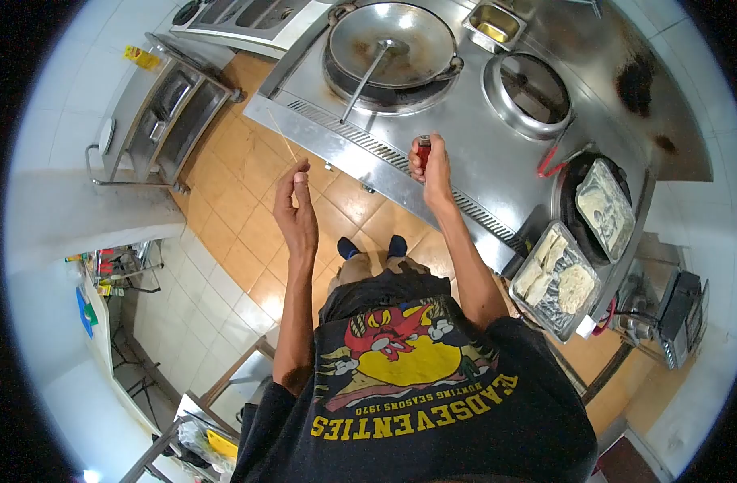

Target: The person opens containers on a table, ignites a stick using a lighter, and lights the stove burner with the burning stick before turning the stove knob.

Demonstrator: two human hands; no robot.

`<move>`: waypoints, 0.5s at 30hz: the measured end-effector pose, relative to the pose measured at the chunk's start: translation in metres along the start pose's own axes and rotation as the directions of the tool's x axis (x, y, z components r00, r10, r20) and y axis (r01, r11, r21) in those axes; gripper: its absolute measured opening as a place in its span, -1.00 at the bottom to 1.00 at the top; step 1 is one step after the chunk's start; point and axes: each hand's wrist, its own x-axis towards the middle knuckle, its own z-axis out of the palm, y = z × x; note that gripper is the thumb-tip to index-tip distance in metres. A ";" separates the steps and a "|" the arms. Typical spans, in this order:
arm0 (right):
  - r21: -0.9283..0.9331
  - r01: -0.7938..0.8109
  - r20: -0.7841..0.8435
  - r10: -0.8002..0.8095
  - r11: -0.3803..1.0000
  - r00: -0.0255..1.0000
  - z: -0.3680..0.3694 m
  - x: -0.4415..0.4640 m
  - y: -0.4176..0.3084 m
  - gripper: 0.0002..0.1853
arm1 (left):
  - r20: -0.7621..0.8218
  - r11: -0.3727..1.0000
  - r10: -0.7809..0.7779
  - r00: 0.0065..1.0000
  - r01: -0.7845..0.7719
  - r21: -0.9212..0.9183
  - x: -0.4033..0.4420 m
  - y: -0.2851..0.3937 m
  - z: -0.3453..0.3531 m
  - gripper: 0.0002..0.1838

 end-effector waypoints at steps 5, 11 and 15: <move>-0.237 0.026 -0.046 -0.038 0.971 0.998 -0.006 0.006 0.013 -0.69 | 0.002 1.000 0.010 1.000 -0.010 0.016 -0.001 -0.003 -0.003 -0.63; -0.640 0.212 0.119 -0.178 0.739 0.977 -0.043 0.022 0.083 -0.67 | -0.050 1.000 -0.024 0.998 0.025 0.008 -0.009 -0.005 -0.010 -0.69; -0.780 0.325 0.250 -0.208 0.535 0.945 -0.034 0.039 0.108 -0.76 | -0.057 0.997 -0.078 0.995 0.078 -0.010 -0.017 -0.013 -0.021 -0.70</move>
